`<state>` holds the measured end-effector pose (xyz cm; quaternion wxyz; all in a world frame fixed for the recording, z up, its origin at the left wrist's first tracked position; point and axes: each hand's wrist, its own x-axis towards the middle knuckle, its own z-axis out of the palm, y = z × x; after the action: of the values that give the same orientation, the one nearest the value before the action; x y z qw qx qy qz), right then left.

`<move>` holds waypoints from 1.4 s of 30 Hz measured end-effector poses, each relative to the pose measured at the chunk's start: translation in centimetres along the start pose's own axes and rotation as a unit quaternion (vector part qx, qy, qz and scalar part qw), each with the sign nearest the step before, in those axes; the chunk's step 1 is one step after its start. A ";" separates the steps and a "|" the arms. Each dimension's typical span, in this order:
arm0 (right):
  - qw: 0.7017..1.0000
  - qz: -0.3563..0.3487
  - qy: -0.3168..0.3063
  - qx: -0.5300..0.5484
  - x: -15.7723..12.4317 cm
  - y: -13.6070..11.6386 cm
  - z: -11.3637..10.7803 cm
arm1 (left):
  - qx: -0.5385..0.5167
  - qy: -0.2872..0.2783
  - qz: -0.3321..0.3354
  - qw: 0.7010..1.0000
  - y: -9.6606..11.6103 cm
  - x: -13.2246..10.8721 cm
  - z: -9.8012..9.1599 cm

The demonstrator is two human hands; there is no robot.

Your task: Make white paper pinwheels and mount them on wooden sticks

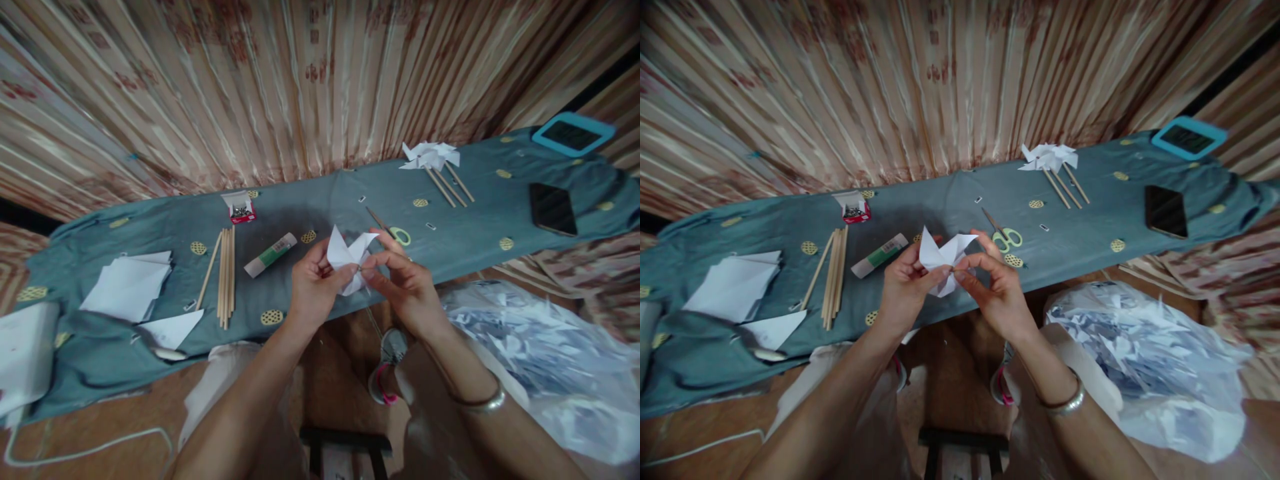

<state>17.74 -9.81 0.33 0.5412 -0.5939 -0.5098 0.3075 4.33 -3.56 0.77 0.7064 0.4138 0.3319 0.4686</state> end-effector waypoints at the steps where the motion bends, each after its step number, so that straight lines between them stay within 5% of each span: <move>1: 1.000 0.009 -0.004 0.006 0.0 0.0 0.0 | 0.005 0.000 0.001 1.000 0.0 0.0 0.0; 21: 0.971 0.159 -0.068 0.165 0.1 0.1 -0.5 | 0.195 -0.057 0.043 0.978 0.0 -0.2 -0.7; 36: 0.975 0.138 -0.059 0.164 0.1 0.3 0.1 | 0.189 -0.062 0.038 0.979 -0.3 -0.1 -1.3; 42: 0.972 0.108 0.001 0.207 0.1 0.4 0.8 | 0.116 -0.059 0.013 0.991 -0.2 0.1 -1.2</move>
<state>17.16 -9.41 -0.23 0.6164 -0.5205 -0.3676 0.4625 3.45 -3.24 0.04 0.6657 0.5245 0.3362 0.4107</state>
